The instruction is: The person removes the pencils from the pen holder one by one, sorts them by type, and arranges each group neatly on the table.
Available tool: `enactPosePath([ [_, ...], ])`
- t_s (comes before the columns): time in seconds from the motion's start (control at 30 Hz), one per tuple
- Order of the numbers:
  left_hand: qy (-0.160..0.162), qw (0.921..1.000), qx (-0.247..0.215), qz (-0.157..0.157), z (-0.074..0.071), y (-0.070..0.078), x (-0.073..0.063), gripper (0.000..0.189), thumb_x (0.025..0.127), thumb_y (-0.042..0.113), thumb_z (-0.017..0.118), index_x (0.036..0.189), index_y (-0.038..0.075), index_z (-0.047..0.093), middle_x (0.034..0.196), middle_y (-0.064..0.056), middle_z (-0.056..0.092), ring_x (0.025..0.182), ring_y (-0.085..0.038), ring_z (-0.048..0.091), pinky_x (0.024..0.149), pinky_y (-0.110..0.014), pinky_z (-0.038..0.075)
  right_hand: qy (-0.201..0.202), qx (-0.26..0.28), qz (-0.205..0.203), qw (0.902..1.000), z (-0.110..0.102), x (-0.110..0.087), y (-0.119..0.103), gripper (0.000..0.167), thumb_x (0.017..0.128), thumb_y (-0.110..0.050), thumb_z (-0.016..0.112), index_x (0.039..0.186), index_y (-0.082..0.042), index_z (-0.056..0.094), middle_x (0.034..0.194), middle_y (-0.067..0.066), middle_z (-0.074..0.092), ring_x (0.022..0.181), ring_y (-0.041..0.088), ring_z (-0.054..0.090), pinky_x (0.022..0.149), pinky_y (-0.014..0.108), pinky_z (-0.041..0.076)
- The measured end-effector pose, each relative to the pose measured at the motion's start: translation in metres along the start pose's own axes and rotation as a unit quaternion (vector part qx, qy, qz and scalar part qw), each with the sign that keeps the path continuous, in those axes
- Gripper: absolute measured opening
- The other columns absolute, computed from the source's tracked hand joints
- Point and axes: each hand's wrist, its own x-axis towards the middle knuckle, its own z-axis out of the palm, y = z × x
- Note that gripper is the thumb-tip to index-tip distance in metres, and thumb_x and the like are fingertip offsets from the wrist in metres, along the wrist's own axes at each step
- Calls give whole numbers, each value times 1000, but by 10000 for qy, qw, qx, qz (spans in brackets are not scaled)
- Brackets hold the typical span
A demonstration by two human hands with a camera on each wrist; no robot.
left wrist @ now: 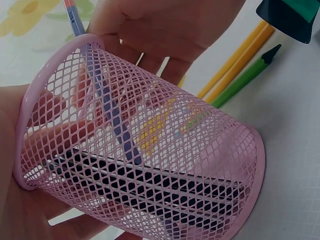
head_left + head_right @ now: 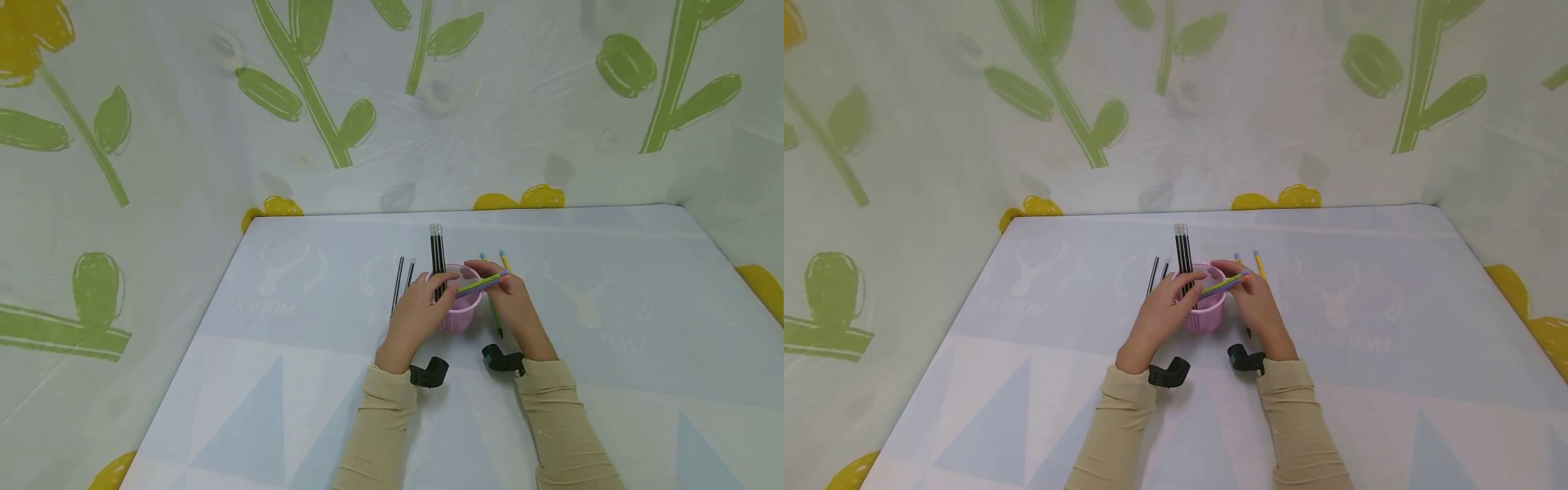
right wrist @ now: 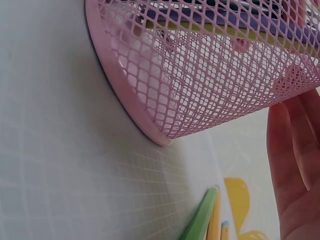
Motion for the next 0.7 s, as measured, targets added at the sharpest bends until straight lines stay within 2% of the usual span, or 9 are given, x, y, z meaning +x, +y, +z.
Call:
enactPosePath([
  [0.13, 25, 10000, 0, 10, 1, -1, 1, 39, 90, 47, 38, 122, 32, 53, 114, -1, 53, 86, -15, 49, 72, -36, 43, -48, 67, -31, 10000, 0, 0, 0, 35, 95, -23, 38, 119, -4, 55, 123, 13, 52, 120, 23, 41, 99, 43, 28],
  [0.33, 43, 10000, 9, 21, 0, 0, 0, 38, 90, 46, 39, 121, 32, 54, 117, -2, 53, 96, -16, 51, 77, -38, 43, -85, 166, -31, 9998, 0, 0, 0, 34, 95, -20, 39, 120, -3, 54, 124, 13, 52, 120, 23, 41, 99, 43, 28],
  [0.57, 109, 9999, -46, 21, -1, 0, 0, 38, 90, 47, 38, 121, 32, 54, 102, 1, 53, 76, -14, 47, 65, -32, 41, -120, 148, 65, 9998, 0, -3, -4, 30, 96, -14, 38, 119, -10, 56, 124, 6, 52, 122, 19, 38, 100, 44, 25],
  [0.7, 143, 9999, 50, 65, -1, 0, 0, 38, 90, 47, 39, 121, 32, 54, 106, 1, 54, 79, -14, 48, 68, -33, 42, -323, 229, -166, 9991, 0, -3, -5, 35, 91, -2, 35, 120, -8, 55, 121, 8, 54, 120, 19, 40, 100, 45, 25],
])
